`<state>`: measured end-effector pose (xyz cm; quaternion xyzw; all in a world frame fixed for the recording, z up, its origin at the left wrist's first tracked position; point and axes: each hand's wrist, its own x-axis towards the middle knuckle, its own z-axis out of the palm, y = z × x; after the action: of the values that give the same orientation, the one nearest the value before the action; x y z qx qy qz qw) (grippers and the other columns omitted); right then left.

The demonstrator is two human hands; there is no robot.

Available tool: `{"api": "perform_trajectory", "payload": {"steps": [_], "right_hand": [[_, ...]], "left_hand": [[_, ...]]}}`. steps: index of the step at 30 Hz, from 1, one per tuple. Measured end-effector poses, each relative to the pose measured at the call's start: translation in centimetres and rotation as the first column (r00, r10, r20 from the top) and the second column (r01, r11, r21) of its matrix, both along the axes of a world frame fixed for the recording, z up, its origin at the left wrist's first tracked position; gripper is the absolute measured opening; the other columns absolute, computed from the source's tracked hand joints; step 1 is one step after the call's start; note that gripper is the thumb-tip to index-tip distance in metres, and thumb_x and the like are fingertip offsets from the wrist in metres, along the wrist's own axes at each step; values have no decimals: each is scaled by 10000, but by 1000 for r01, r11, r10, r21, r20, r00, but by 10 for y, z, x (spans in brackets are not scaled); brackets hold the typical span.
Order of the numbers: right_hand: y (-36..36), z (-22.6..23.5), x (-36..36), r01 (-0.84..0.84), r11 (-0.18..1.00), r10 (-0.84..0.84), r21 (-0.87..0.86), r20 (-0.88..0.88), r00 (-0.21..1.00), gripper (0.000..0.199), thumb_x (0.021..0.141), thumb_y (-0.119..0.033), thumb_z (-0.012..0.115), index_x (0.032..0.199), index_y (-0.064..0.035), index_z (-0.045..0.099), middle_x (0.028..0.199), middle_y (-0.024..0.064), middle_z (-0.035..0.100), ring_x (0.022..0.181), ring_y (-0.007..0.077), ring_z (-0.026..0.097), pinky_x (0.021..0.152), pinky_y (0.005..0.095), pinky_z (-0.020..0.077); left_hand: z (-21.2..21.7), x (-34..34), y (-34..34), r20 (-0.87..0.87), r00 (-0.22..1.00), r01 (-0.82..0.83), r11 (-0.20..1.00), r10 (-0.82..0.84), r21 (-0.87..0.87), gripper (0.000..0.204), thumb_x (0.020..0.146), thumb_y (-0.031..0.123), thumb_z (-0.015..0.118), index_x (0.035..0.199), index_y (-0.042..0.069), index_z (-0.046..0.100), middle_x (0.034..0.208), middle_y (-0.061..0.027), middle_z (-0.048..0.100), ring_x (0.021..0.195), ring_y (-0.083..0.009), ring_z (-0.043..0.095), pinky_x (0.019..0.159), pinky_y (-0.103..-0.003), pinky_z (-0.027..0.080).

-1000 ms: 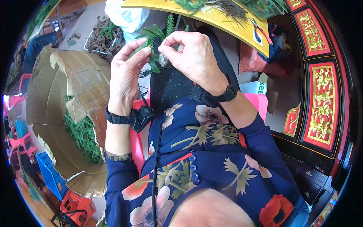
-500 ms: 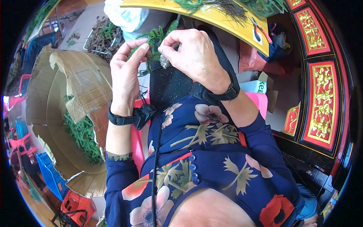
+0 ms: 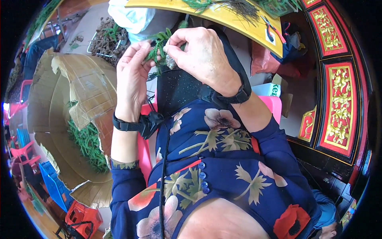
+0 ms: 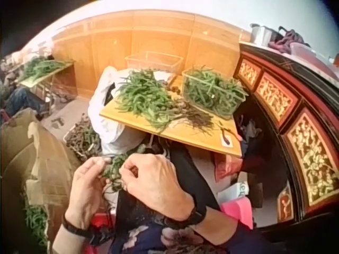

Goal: Trimming plastic foliage sprigs and attaching them to a decorative base using wire.

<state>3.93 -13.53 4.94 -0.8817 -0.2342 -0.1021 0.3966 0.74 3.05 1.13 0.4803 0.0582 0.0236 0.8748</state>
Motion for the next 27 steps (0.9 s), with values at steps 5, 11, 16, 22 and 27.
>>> {"api": "perform_trajectory", "payload": {"steps": [5,11,16,22,27], "right_hand": [[0,-8,1,-10,999,20,-53,183,983,112,757,-155,667,753,-43,672,657,106,638,531,218,609,538,304,484],[0,-10,0,-102,995,101,-5,224,969,104,757,-118,682,808,-35,646,733,106,633,585,224,608,559,305,488],[2,-23,-8,-146,971,115,188,169,979,172,748,-77,695,902,-39,630,776,87,625,661,214,607,605,293,488],[0,-21,-11,-131,966,96,225,162,982,225,734,-32,697,946,-29,623,835,90,630,737,218,611,661,300,489],[3,-24,-8,-158,975,89,156,378,921,216,721,-2,690,929,-17,631,860,103,627,771,248,607,684,319,490]], "left_hand": [[5,-3,-1,-113,990,79,995,-86,-65,197,878,122,613,1050,28,630,938,-9,650,850,-74,577,738,-223,447],[-2,-3,1,-96,993,68,998,-68,-9,183,857,102,634,1035,61,643,959,12,640,859,-60,561,753,-222,421],[-5,0,4,-88,995,45,999,-46,-8,158,851,106,645,1006,78,652,961,22,633,850,-53,549,754,-222,403],[-2,1,4,-72,995,62,993,-70,-102,127,847,105,651,971,76,653,928,24,631,840,-62,550,764,-231,407],[-4,2,8,-36,995,87,989,-92,-118,116,836,77,657,950,56,653,920,9,633,838,-74,556,765,-227,416]]}}
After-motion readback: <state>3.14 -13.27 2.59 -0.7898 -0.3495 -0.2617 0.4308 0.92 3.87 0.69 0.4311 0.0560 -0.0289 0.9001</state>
